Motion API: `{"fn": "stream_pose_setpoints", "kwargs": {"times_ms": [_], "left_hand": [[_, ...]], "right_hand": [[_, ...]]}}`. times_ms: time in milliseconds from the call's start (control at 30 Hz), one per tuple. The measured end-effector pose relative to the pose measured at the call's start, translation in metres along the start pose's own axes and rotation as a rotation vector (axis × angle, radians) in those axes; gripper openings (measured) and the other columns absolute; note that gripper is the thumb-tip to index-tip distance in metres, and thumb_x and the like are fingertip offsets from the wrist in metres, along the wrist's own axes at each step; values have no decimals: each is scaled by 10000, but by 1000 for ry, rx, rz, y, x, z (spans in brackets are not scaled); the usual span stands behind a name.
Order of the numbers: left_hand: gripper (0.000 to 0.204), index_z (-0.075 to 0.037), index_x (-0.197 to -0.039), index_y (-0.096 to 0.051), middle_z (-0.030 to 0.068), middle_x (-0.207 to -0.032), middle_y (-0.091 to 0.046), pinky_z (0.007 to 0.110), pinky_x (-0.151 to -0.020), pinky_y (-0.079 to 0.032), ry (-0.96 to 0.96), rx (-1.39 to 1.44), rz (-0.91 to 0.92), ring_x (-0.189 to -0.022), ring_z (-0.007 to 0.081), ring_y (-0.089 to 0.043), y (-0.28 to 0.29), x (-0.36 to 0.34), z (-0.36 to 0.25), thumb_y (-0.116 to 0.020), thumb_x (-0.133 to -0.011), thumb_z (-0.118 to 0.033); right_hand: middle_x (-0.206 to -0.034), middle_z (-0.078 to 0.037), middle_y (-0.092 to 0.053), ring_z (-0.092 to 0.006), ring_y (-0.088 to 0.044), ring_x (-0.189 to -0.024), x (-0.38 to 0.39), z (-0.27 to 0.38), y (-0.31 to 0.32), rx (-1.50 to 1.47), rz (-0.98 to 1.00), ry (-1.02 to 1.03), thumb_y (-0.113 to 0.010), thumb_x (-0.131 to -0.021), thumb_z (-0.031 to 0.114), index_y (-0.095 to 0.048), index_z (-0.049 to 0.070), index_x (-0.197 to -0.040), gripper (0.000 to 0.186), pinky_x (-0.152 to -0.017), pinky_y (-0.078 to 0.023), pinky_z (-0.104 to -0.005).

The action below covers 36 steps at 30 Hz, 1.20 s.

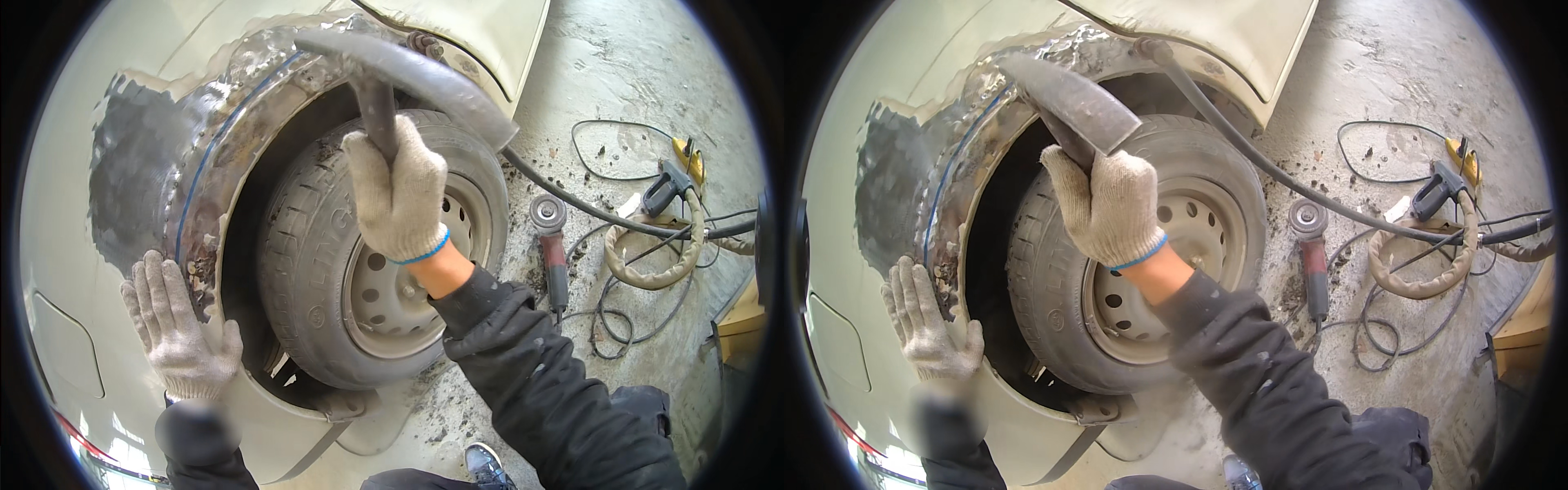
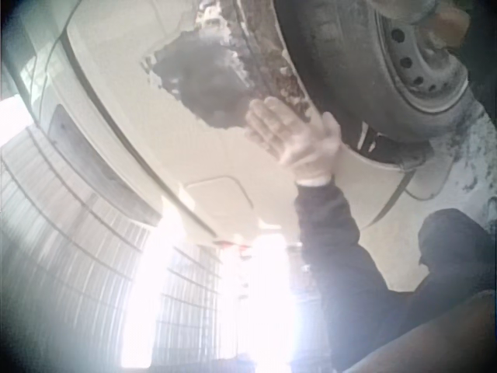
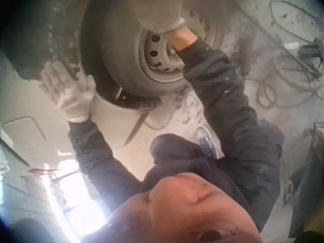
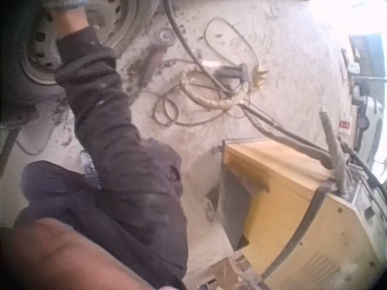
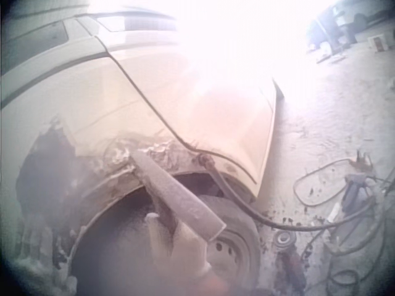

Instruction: The person uses a pneumatic hammer to chip away rust and paint from the rear wheel arch of a white car. They then use a crowbar to pry and flatten the damaged metal panel. Finally, they use a pneumatic rivet gun to secure the area.

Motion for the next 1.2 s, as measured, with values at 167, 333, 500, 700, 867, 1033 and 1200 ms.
{"fn": "stream_pose_setpoints", "kwargs": {"times_ms": [167,333,500,700,867,1033,1200], "left_hand": [[905,45,-1533,-352,250,-1590,-360,579,-1253,-197,-7,-28,24,-1499,434,-308,-7,3,0,-684,-744,-247],[884,11,-1542,-364,235,-1597,-358,584,-1259,-171,-108,-20,71,-1520,411,-274,-7,-10,-11,-694,-773,-275],[988,-9,-1543,-376,187,-1608,-366,549,-1269,-167,-242,27,125,-1526,350,-283,-6,-74,-28,-807,-713,-330],[971,-47,-1582,-312,146,-1628,-351,455,-1289,-156,-371,61,17,-1529,290,-289,-24,-178,-71,-749,-806,-435],[929,-68,-1586,-308,136,-1643,-326,434,-1296,-140,-407,20,-5,-1543,267,-261,-47,-240,-109,-694,-859,-497],[908,-66,-1564,-348,140,-1617,-366,442,-1287,-189,-480,7,-2,-1522,279,-298,-56,-259,-125,-740,-808,-383],[975,-52,-1565,-343,132,-1610,-384,452,-1291,-180,-537,61,88,-1513,282,-322,-27,-225,-103,-794,-738,-300]], "right_hand": [[-610,-231,-611,-439,-643,-592,-5,-20,-12,41,145,-192,-647,-978,267,-552,1,-892,295,-534,-508,-482],[-674,-206,-658,-417,-681,-654,-3,-31,-11,156,240,-291,-613,-997,334,-559,15,-912,335,-612,-532,-502],[-782,-197,-682,-389,-684,-739,10,-29,48,342,72,-72,-541,-1023,295,-624,-6,-1118,327,-695,-533,-484],[-613,-25,-535,-133,-570,-508,81,-75,115,-96,-218,-821,-536,-1058,304,-628,2,-1023,318,-495,-489,-326],[-706,-99,-629,-175,-652,-642,32,-46,106,122,-140,-578,-567,-1038,272,-643,28,-1087,260,-593,-504,-352],[-800,-101,-659,-146,-640,-645,25,-57,101,-214,115,-652,-605,-1022,246,-638,10,-1109,254,-600,-507,-311],[-706,50,-509,-32,-438,-553,78,-91,98,-242,119,-1142,-557,-1061,258,-612,28,-1170,261,-498,-365,-222]]}}
Point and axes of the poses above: each hand's wrist, its own x-axis away from the middle knuckle, its own y-axis out of the back of the hand, z = x × y, the point moved 8 cm from there along -x, towards the middle knuckle
